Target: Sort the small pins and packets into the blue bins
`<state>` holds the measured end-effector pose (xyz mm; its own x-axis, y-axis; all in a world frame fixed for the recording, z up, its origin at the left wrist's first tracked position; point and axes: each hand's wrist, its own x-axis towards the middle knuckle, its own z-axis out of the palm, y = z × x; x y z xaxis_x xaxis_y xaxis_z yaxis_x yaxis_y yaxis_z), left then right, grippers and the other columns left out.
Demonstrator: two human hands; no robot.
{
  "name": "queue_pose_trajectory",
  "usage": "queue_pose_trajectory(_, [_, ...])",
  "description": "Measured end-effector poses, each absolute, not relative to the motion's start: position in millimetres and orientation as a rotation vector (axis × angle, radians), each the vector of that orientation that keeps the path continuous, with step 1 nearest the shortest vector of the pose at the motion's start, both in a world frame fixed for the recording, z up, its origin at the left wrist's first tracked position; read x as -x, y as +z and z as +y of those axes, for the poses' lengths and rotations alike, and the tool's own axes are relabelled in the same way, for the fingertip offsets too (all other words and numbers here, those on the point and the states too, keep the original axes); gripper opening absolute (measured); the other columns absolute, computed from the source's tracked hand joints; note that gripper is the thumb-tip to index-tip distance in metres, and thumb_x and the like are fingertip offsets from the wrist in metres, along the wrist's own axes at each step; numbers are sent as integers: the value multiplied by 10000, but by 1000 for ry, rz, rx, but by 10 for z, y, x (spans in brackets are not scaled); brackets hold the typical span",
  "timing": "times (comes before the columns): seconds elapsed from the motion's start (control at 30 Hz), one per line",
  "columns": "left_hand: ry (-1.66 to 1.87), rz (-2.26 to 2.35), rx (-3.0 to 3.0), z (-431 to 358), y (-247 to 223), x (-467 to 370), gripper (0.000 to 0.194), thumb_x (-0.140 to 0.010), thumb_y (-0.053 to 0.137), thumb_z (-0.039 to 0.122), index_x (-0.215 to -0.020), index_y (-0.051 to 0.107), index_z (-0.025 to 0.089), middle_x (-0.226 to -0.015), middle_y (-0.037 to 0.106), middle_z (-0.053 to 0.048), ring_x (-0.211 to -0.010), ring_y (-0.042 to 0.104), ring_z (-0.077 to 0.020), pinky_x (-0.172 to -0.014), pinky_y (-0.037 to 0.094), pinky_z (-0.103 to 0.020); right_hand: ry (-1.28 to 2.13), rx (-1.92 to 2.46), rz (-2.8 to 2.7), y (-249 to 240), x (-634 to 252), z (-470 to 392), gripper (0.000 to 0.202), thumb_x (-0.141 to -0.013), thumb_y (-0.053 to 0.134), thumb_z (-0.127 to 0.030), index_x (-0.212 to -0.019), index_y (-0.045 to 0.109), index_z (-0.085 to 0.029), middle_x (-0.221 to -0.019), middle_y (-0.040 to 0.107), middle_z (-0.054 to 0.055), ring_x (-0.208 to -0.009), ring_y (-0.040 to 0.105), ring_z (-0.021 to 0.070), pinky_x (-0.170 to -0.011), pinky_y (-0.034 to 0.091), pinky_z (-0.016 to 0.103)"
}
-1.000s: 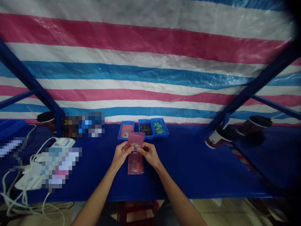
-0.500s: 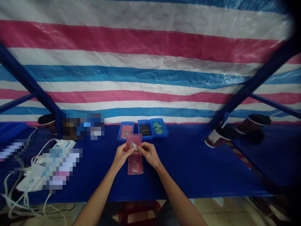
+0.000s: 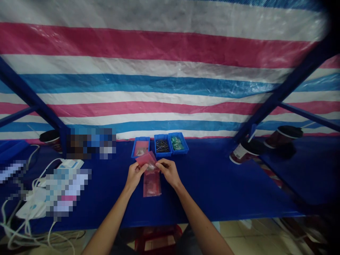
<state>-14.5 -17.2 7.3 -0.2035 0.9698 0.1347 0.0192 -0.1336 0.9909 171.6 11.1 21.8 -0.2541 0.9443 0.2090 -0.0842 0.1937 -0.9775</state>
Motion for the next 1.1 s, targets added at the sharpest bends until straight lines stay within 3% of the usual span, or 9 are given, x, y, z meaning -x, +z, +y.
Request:
queue_pose_trajectory(0.4, [1574,1253,-1107,-141,-37,170,314,-757,778,388,-883,784,100,-859,771,-73,-757,689,-204,-780,538,-298,1133,871,-1550,233,-1711,69,304,-924,589,-449,-827,689,-178,-802,642,34,-736,573,169,-700,454,265])
queue_pose_trajectory(0.7, [1494,1225,-1125,-178,46,148,292,-756,782,381,-827,756,99,-768,742,-61,-672,666,-176,-682,536,-267,972,828,-1719,309,-1743,81,224,-920,635,-389,-829,731,-208,-910,688,58,-918,591,208,-880,414,351])
queue_pose_trajectory(0.93, [1587,1292,-1083,-157,13,147,279,-714,814,358,-728,691,108,-655,674,-5,-577,600,-131,-595,498,-229,1045,781,-1788,259,-1687,68,269,-970,554,-393,-856,716,-211,-872,710,50,-836,603,200,-875,416,357])
queue_pose_trajectory(1.1, [1519,1262,-1093,-163,40,142,337,-718,805,388,-874,738,97,-791,736,-56,-686,659,-180,-681,539,-274,1092,814,-1703,214,-1703,78,306,-980,518,-424,-883,703,-201,-883,683,52,-847,585,196,-827,442,314])
